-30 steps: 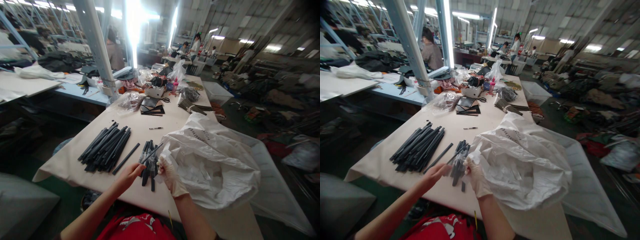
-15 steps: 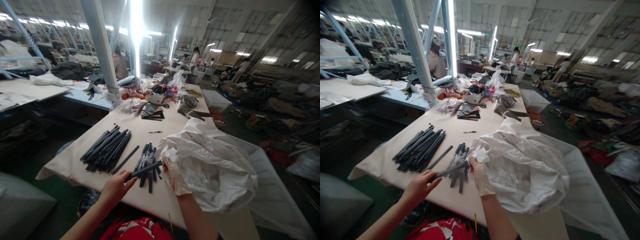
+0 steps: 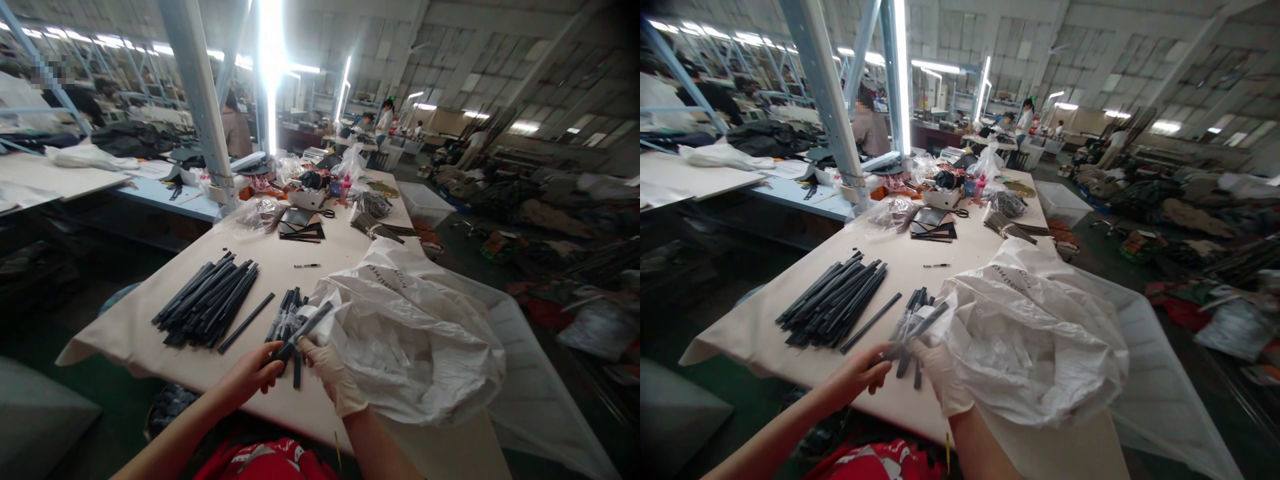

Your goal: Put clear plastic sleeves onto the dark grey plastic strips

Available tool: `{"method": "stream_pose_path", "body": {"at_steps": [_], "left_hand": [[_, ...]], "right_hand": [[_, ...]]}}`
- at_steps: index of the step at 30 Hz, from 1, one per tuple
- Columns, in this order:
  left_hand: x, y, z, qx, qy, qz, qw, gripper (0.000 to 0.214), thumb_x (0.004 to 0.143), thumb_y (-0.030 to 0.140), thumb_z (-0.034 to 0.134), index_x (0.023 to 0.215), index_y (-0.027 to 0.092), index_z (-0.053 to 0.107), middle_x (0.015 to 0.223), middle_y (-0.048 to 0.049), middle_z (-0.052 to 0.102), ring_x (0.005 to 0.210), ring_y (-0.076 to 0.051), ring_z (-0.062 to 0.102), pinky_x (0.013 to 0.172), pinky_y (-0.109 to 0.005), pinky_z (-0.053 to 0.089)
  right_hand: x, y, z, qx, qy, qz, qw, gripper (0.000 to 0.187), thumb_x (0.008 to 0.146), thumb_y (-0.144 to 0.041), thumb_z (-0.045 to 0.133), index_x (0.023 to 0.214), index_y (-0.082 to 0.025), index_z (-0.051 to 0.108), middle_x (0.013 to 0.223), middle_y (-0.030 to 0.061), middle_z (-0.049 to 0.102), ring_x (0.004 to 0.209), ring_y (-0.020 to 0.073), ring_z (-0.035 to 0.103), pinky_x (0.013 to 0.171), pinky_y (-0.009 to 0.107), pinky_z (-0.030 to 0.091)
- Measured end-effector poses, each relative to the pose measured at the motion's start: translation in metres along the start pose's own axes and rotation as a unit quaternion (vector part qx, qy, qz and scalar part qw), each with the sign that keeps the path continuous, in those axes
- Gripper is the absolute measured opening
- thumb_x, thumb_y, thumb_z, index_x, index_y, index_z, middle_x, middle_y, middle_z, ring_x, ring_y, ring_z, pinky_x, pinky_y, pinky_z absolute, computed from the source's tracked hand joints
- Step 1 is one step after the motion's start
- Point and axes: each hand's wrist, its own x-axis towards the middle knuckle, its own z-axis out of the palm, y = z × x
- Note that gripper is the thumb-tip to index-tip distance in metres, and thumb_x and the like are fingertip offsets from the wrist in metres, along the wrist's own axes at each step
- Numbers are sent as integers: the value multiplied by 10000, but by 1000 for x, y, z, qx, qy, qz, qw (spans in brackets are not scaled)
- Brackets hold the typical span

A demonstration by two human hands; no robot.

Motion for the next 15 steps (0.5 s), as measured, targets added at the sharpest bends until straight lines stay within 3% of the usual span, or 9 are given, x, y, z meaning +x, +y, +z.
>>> {"method": "stream_pose_path", "body": {"at_steps": [1, 3, 6, 8, 11, 13, 15], "left_hand": [[2, -1, 0, -59, -15, -6, 998, 540, 815, 449, 405, 1255, 137, 401, 532, 63, 517, 402, -102, 434, 430, -210, 343], [4, -3, -1, -127, 18, 0, 992, 593, 822, 473, 361, 1292, 114, 325, 467, 109, 423, 346, -83, 322, 381, -193, 277], [6, -7, -7, -131, 73, 22, 988, 476, 806, 489, 385, 1107, 133, 479, 429, 117, 354, 366, -75, 297, 386, -183, 242], [4, -12, -12, -107, 54, 11, 993, 377, 791, 498, 408, 885, 157, 540, 418, 108, 345, 371, -71, 305, 389, -183, 235], [2, -18, -12, -93, 21, -27, 995, 332, 778, 505, 411, 715, 189, 488, 405, 101, 363, 342, -66, 292, 375, -189, 222], [6, -19, -7, -101, 44, -34, 993, 303, 783, 487, 394, 713, 200, 466, 414, 94, 391, 342, -75, 310, 378, -196, 241], [14, -20, 0, -103, 84, -24, 991, 269, 790, 451, 383, 713, 205, 460, 429, 87, 402, 367, -88, 345, 399, -202, 275]], "right_hand": [[-2, -3, 3, 5, -1, -5, 1000, 294, 643, -443, 709, 656, -158, 636, 517, -15, 527, 500, 106, 451, 451, 225, 321], [-5, -7, 8, 7, -36, -8, 999, 282, 650, -426, 715, 739, -165, 654, 580, -10, 554, 550, 107, 471, 477, 216, 338], [0, -8, 9, 19, -89, 34, 995, 331, 649, -443, 721, 821, -167, 659, 589, -25, 533, 494, 73, 405, 436, 198, 294], [12, -9, 2, 81, -23, 61, 995, 379, 639, -511, 702, 753, -154, 645, 499, -54, 445, 417, 48, 297, 386, 194, 224], [33, -11, -2, 192, 150, 40, 969, 391, 605, -528, 710, 678, -157, 613, 437, -88, 337, 387, 40, 220, 362, 190, 181], [38, -2, 10, 199, 166, 43, 965, 353, 586, -467, 740, 699, -154, 622, 458, -77, 390, 389, 43, 260, 361, 191, 196], [35, 16, 29, 204, 127, 65, 969, 325, 602, -429, 740, 739, -157, 628, 536, -47, 495, 420, 54, 356, 389, 197, 268]]}}
